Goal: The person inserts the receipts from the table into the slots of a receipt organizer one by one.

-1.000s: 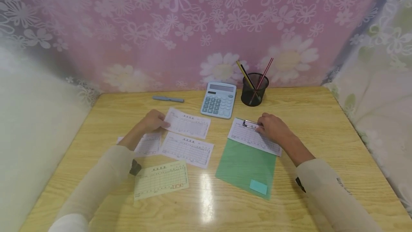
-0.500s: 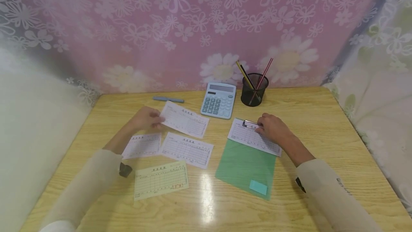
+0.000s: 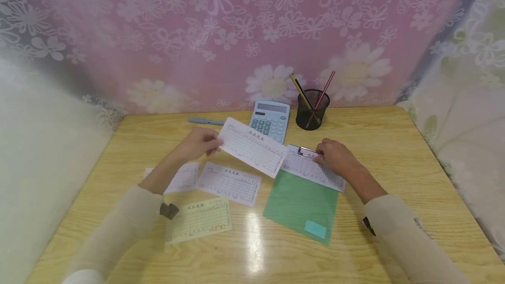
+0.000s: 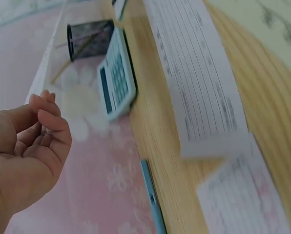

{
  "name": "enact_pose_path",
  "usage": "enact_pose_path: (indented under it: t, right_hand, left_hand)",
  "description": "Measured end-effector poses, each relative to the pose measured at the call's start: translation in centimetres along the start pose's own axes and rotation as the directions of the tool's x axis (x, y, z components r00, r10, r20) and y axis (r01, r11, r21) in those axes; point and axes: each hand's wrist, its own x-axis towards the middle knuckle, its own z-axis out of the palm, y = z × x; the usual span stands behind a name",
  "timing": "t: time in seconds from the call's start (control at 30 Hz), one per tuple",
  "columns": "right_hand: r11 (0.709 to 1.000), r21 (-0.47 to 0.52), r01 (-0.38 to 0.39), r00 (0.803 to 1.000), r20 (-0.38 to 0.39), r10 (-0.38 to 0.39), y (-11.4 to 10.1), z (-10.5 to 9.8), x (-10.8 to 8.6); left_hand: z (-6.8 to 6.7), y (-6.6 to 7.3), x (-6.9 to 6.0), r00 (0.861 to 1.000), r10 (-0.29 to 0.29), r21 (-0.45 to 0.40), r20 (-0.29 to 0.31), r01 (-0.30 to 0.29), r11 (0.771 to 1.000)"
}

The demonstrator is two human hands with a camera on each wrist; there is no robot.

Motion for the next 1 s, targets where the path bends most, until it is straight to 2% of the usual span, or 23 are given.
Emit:
enact_pose_path:
  t: [0.17, 0.23, 0.33, 0.53, 0.6, 0.7, 0.83, 1.0]
  right_hand:
    - [1.000, -0.006, 0.002, 1.000, -0.002, -0.002, 0.0, 0.1, 0.1]
    - [1.000, -0.009, -0.003, 1.000, -0.002, 0.003, -0.1, 0.1, 0.1]
    - [1.000, -0.007, -0.004, 1.000, -0.004, 0.004, -0.1, 0.0, 0.2]
    - [1.000, -0.009, 0.003, 1.000, -0.002, -0.003, -0.2, 0.0, 0.2]
    - [1.000, -0.011, 0.009, 1.000, -0.009, -0.009, -0.1, 0.0, 0.2]
    - [1.000, -0.013, 0.018, 1.000, -0.017, -0.018, 0.0, 0.0, 0.1]
    - [0.999, -0.022, 0.023, 1.000, -0.018, -0.024, 0.0, 0.0, 0.0]
    - [0.999, -0.039, 0.032, 0.999, -0.028, -0.033, 0.0, 0.2, 0.1]
  left_hand:
    - [3.1, 1.0, 0.9, 0.998, 0.030, -0.021, 0.048, -0.029, 0.999]
    - [4.4, 1.2, 1.4, 0.997, 0.026, -0.045, 0.067, -0.023, 0.999]
    - [6.2, 1.5, 2.0, 0.996, -0.010, -0.069, 0.094, 0.016, 0.997]
    - [9.3, 1.5, 3.2, 0.990, -0.100, -0.074, 0.103, 0.108, 0.991]
    - [10.3, 1.5, 3.6, 0.985, -0.129, -0.099, 0.111, 0.140, 0.985]
    - [11.9, 1.5, 4.0, 0.977, -0.194, -0.140, 0.091, 0.205, 0.969]
    - [14.0, 1.7, 4.3, 0.960, -0.279, -0.206, 0.029, 0.279, 0.938]
    - [15.7, 2.1, 4.4, 0.939, -0.344, -0.307, 0.004, 0.329, 0.893]
